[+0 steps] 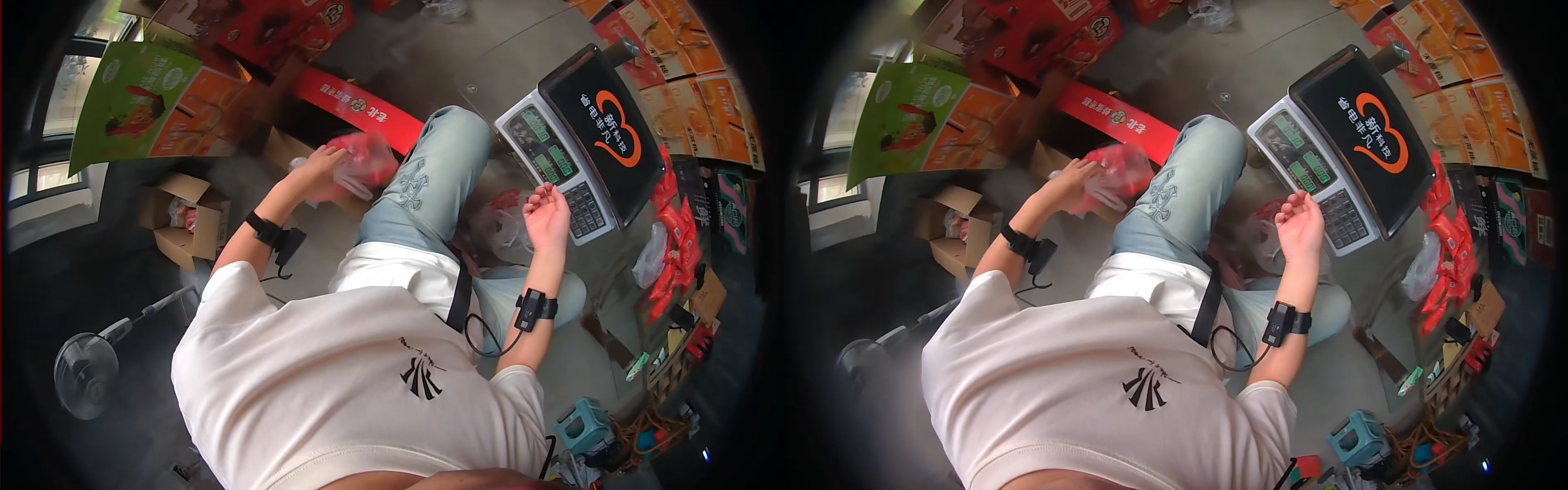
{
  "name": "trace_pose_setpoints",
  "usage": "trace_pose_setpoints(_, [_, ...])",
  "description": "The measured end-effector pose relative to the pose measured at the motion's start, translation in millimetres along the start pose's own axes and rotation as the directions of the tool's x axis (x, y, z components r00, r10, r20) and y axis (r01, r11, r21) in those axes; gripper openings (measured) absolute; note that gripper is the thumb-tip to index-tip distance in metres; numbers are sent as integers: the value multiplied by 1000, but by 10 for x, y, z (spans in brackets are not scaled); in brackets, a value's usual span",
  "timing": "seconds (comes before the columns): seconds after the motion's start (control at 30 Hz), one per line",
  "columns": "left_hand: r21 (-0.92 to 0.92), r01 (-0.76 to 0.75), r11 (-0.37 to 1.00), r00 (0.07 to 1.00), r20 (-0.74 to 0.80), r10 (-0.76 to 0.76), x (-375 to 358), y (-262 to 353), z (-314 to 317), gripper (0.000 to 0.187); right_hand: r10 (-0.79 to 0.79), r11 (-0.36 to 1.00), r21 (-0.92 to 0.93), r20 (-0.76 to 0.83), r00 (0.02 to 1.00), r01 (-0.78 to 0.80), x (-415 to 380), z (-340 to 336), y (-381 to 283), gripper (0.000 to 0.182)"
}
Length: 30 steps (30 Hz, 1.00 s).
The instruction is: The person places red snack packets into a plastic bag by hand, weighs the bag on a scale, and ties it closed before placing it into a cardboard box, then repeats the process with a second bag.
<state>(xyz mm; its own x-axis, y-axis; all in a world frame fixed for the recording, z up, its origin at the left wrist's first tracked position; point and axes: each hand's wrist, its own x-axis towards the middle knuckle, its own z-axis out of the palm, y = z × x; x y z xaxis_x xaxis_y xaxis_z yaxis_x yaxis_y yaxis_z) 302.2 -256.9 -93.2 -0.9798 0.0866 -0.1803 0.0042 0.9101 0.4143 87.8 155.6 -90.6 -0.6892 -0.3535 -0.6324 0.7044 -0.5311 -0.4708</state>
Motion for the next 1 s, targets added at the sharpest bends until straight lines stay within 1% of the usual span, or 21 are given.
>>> trace_pose_setpoints(0.03, [-13, 117, 993, 987, 112, -114, 52, 152, -201, 57, -4, 1000, 6, -1, 1000, 4, -1, 16, -20, 16])
trace_pose_setpoints(0.07, [-16, 120, 993, 987, 114, -117, 61, 159, -243, 57, -7, 1000, 10, -4, 1000, 7, -6, 16, -33, 16])
trace_pose_setpoints(0.13, [-66, 139, 988, 979, 160, -127, 127, 94, -277, 66, -6, 1000, 4, 10, 1000, 6, 0, -5, -35, 16])
trace_pose_setpoints(0.2, [-23, 148, 989, 976, 167, -142, 140, -76, -192, 66, -8, 1000, 10, 3, 1000, 8, 11, -3, -39, 16])
trace_pose_setpoints(0.27, [-9, 352, 936, 877, 352, -326, 142, -287, 4, 60, -9, 1000, 16, -2, 1000, 9, 1, -13, -39, 16])
trace_pose_setpoints(0.3, [-12, 354, 935, 876, 355, -327, 113, -379, 113, 60, -11, 1000, 22, -10, 1000, 11, -14, -29, -41, 16])
trace_pose_setpoints(0.37, [23, 432, 902, 859, 292, -420, 73, -540, 302, 52, -7, 1000, 26, -25, 1000, 8, -19, -85, -40, 15])
trace_pose_setpoints(0.4, [23, 433, 901, 858, 295, -420, 77, -571, 355, 52, -5, 999, 32, -38, 999, 6, -15, -104, -34, 15])
trace_pose_setpoints(0.47, [124, 541, 832, 820, 141, -555, 74, -630, 456, 43, -2, 1000, 25, -43, 999, 3, -5, -134, -15, 15])
trace_pose_setpoints(0.5, [122, 542, 831, 819, 146, -556, 110, -730, 516, 43, -3, 1000, 16, -46, 999, 4, -7, -153, -19, 15])
trace_pose_setpoints(0.57, [114, 519, 847, 806, 265, -529, 134, -974, 605, 31, 4, 1000, 13, -47, 999, -3, 12, -183, -24, 15])
trace_pose_setpoints(0.6, [114, 532, 839, 797, 268, -541, 145, -964, 622, 31, 8, 1000, 18, -42, 999, -7, 43, -178, 3, 14])
trace_pose_setpoints(0.67, [-108, 718, 688, 696, 140, -704, 239, -733, 776, 55, 31, 999, 18, -64, 997, -30, 50, -137, 57, 14])
trace_pose_setpoints(0.7, [-139, 777, 613, 626, 85, -775, 203, -581, 1057, 65, 33, 999, 14, -81, 996, -32, 59, -115, 56, 14])
trace_pose_setpoints(0.73, [-175, 823, 540, 552, 24, -833, 193, -449, 1353, 76, 41, 999, 0, -77, 996, -41, 81, -111, 69, 14])
trace_pose_setpoints(0.77, [-222, 818, 530, 529, -67, -846, 213, -346, 1489, 86, 58, 998, 1, -73, 996, -58, 91, -128, 96, 14])
trace_pose_setpoints(0.8, [-357, 737, 574, 543, -195, -817, 248, -335, 1520, 73, 76, 997, 1, -70, 995, -76, 106, -134, 125, 14])
trace_pose_setpoints(0.87, [-406, 664, 628, 553, -298, -778, 317, -517, 1661, 55, 83, 996, -17, -92, 992, -85, 105, -119, 159, 14])
trace_pose_setpoints(0.9, [-415, 668, 617, 546, -289, -786, 336, -557, 1668, 55, 87, 996, -25, -114, 990, -91, 89, -125, 160, 14])
trace_pose_setpoints(0.97, [-434, 674, 598, 519, -298, -801, 374, -656, 1562, 30, 86, 995, -39, -114, 990, -91, 81, -149, 165, 14])
trace_pose_setpoints(1.0, [-438, 672, 597, 514, -304, -802, 394, -746, 1522, 30, 78, 996, -39, -109, 991, -83, 89, -126, 159, 13])
